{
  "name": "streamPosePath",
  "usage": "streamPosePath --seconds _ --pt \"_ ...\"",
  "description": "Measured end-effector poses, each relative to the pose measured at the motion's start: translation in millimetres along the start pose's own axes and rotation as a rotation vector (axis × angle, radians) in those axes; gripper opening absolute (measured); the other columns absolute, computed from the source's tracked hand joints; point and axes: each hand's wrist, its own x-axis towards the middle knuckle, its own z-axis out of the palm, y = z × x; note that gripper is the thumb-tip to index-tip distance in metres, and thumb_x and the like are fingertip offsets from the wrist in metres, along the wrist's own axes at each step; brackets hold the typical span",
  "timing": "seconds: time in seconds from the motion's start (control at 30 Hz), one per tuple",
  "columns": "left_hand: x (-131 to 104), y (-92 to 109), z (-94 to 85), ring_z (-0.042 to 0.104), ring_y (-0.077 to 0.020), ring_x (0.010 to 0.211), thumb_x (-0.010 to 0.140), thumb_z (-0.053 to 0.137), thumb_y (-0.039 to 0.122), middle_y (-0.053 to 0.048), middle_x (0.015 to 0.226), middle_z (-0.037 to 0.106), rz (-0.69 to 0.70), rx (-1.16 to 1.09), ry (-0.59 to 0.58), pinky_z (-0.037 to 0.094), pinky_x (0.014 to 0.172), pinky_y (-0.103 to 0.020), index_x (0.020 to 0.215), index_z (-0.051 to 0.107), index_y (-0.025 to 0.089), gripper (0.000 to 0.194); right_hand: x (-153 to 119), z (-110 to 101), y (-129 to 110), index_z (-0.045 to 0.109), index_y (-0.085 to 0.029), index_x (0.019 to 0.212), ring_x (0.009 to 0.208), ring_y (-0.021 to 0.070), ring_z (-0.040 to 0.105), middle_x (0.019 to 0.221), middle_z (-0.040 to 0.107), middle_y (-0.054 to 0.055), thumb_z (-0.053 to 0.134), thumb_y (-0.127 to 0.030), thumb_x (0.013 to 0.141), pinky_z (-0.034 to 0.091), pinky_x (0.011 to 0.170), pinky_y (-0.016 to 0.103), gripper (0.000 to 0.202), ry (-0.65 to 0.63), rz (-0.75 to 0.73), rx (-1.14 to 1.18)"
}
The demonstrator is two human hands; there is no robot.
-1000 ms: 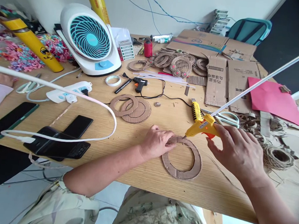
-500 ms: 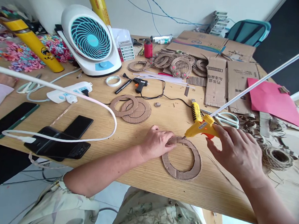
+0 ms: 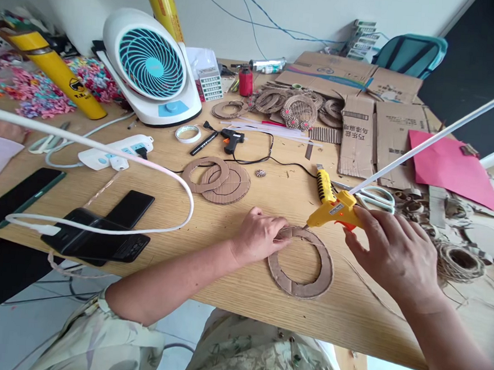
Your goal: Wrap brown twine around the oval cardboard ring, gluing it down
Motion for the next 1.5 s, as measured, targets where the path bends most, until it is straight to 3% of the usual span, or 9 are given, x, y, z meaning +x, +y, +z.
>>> streamPosePath --seconds 1.5 --pt "-0.3 2.0 -2.5 0.072 -0.0199 0.083 0.09 0.071 0.038 0.0 0.089 0.078 -0.012 -0.001 -0.018 0.036 0.086 -0.038 0.101 0.061 0.02 0.023 5.5 -7.9 3.6 0.059 -0.013 0.127 0.075 0.0188 0.056 0.097 0.072 0.007 0.068 -0.027 0.089 0.039 0.067 0.033 0.042 0.03 -0.078 0.034"
